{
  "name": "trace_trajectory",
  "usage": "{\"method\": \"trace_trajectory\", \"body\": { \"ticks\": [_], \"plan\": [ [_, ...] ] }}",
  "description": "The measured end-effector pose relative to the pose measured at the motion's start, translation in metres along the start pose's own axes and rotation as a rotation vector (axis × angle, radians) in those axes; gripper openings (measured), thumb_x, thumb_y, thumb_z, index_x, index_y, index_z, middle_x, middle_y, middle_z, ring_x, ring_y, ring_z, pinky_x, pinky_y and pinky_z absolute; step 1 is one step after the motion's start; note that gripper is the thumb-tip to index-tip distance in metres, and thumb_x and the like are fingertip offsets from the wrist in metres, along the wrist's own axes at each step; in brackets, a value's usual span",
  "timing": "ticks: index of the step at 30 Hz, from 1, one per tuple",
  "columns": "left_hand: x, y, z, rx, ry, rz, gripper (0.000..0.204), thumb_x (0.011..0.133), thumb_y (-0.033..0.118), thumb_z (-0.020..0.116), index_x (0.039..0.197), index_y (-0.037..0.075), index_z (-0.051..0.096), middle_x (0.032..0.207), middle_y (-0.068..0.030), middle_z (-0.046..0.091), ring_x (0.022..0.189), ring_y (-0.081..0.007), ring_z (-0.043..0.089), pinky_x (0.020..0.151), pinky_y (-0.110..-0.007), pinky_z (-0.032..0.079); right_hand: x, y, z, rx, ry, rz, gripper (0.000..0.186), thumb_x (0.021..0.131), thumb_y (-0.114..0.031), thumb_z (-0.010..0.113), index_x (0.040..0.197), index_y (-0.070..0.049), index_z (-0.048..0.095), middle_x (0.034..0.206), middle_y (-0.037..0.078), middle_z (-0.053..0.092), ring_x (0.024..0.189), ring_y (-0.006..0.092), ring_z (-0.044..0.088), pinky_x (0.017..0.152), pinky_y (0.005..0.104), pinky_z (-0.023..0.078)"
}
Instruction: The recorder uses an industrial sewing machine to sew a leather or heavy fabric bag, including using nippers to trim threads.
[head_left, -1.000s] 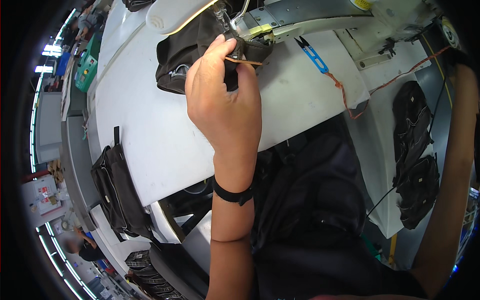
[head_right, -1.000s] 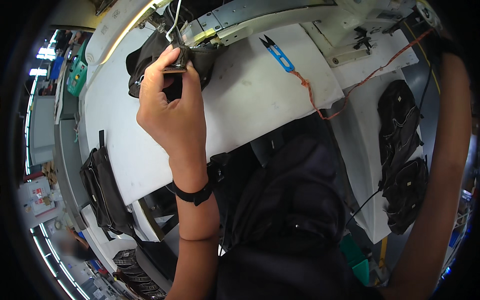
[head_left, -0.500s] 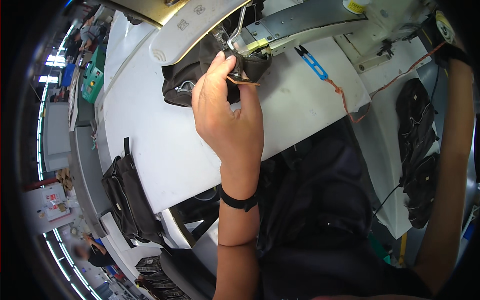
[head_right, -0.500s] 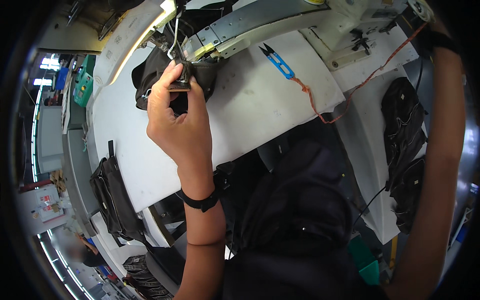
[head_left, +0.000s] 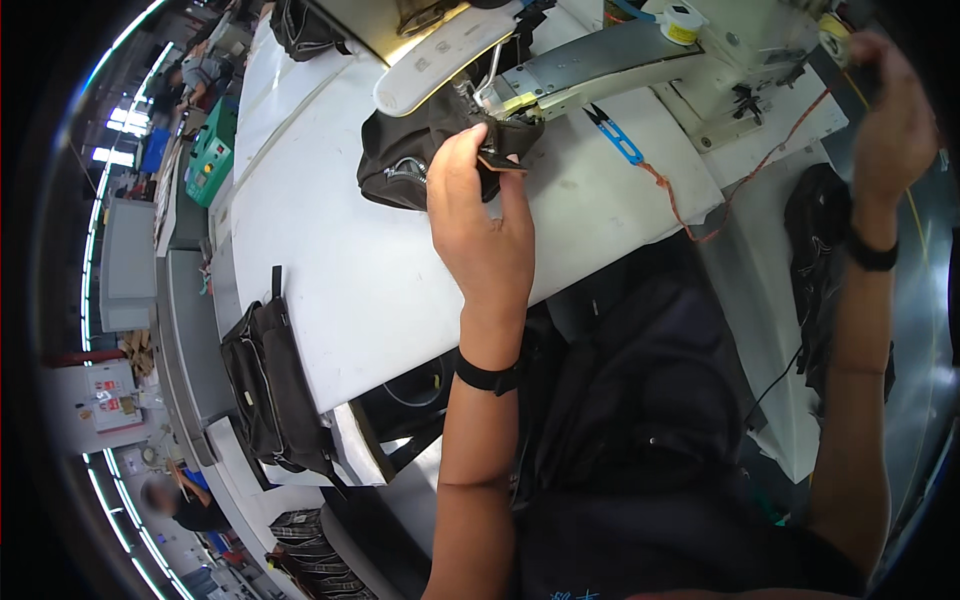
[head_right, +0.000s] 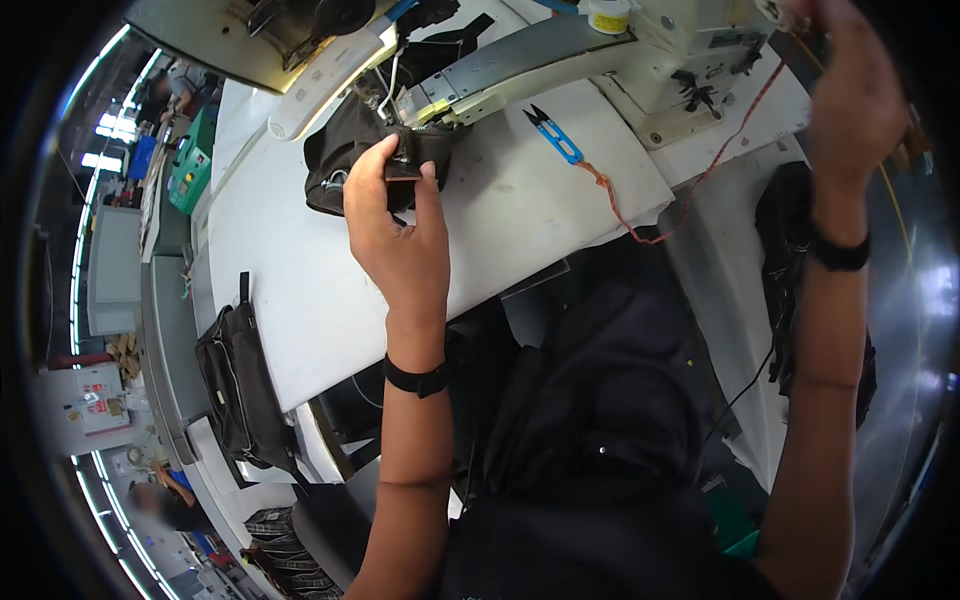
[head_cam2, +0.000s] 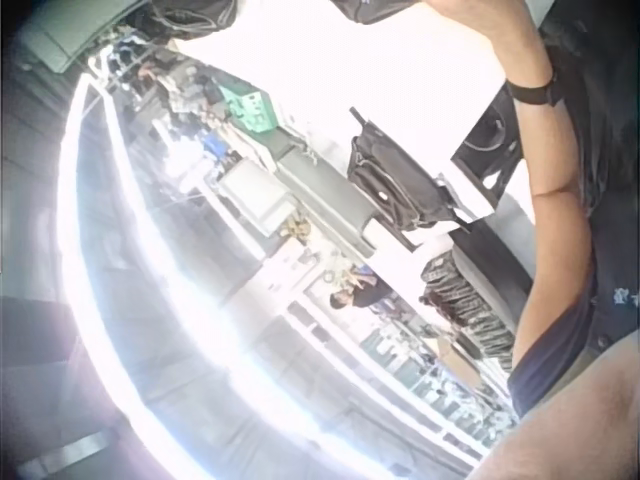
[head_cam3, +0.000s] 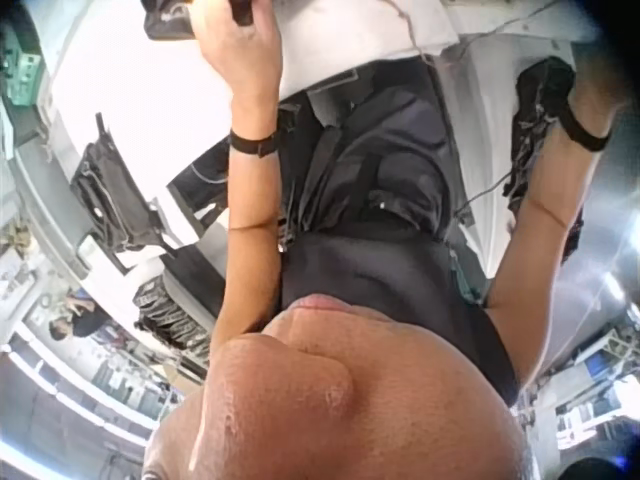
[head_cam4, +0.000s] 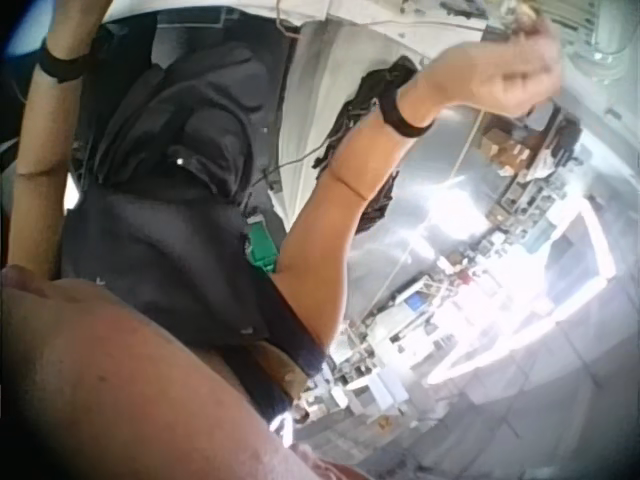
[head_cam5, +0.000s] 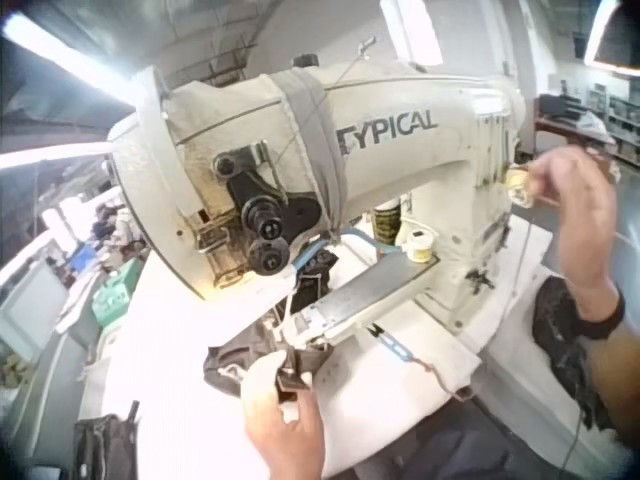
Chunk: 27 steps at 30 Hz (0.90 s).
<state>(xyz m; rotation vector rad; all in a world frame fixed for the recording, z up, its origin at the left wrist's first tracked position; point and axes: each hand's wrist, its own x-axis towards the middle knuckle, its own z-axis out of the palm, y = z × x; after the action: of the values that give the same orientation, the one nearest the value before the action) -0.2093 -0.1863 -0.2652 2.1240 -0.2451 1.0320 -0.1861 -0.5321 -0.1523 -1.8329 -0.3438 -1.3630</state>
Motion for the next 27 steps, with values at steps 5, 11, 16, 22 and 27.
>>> {"method": "trace_trajectory", "body": {
  "ticks": [5, 11, 16, 22, 27],
  "plan": [
    [0.006, -0.001, 0.003, 0.080, 0.040, 0.101, 0.030, 0.090, 0.003, 0.079, 0.119, 0.003, 0.070, 0.118, -0.0130, 0.067, 0.106, -0.0253, 0.067, 0.091, -0.035, 0.055, -0.074, -0.041, 0.101, 0.038, -0.664, -0.363, 0.017, 0.096, -0.012, 0.068, 0.110, -0.005, 0.075, 0.102, 0.009, 0.071, 0.100, 0.0273, 0.066, 0.095, 0.0404, 0.049],
    [0.000, -0.005, 0.008, 0.005, 0.038, 0.049, 0.034, 0.087, -0.002, 0.077, 0.119, 0.002, 0.070, 0.117, -0.0136, 0.067, 0.110, -0.0298, 0.064, 0.097, -0.040, 0.051, -0.083, -0.042, 0.189, 0.207, -0.674, -0.126, 0.019, 0.091, -0.021, 0.068, 0.102, -0.008, 0.077, 0.102, 0.008, 0.073, 0.098, 0.0287, 0.068, 0.091, 0.0414, 0.050],
    [0.002, -0.005, 0.009, 0.020, 0.048, 0.058, 0.033, 0.086, -0.003, 0.077, 0.118, 0.003, 0.070, 0.117, -0.0125, 0.067, 0.109, -0.0280, 0.065, 0.092, -0.038, 0.052, -0.084, -0.040, 0.205, 0.285, -0.696, -0.031, 0.016, 0.086, -0.017, 0.067, 0.094, -0.006, 0.075, 0.090, 0.009, 0.073, 0.092, 0.0291, 0.069, 0.087, 0.0427, 0.053],
    [0.003, -0.005, 0.008, 0.079, 0.044, 0.071, 0.032, 0.086, -0.003, 0.076, 0.116, 0.005, 0.071, 0.117, -0.0109, 0.070, 0.107, -0.0253, 0.067, 0.081, -0.034, 0.053, -0.089, -0.036, 0.211, 0.248, -0.656, -0.060, 0.012, 0.086, -0.013, 0.064, 0.090, -0.005, 0.073, 0.087, 0.009, 0.073, 0.089, 0.0301, 0.068, 0.085, 0.0430, 0.053],
    [0.002, -0.001, 0.010, 0.102, 0.056, 0.061, 0.033, 0.085, -0.004, 0.076, 0.117, 0.004, 0.071, 0.122, -0.0124, 0.070, 0.111, -0.0262, 0.067, 0.084, -0.035, 0.054, -0.087, -0.034, 0.212, 0.026, -0.773, -0.375, 0.027, 0.096, -0.025, 0.065, 0.102, 0.001, 0.072, 0.105, 0.015, 0.071, 0.102, 0.0313, 0.065, 0.094, 0.0423, 0.050]
  ]
}}
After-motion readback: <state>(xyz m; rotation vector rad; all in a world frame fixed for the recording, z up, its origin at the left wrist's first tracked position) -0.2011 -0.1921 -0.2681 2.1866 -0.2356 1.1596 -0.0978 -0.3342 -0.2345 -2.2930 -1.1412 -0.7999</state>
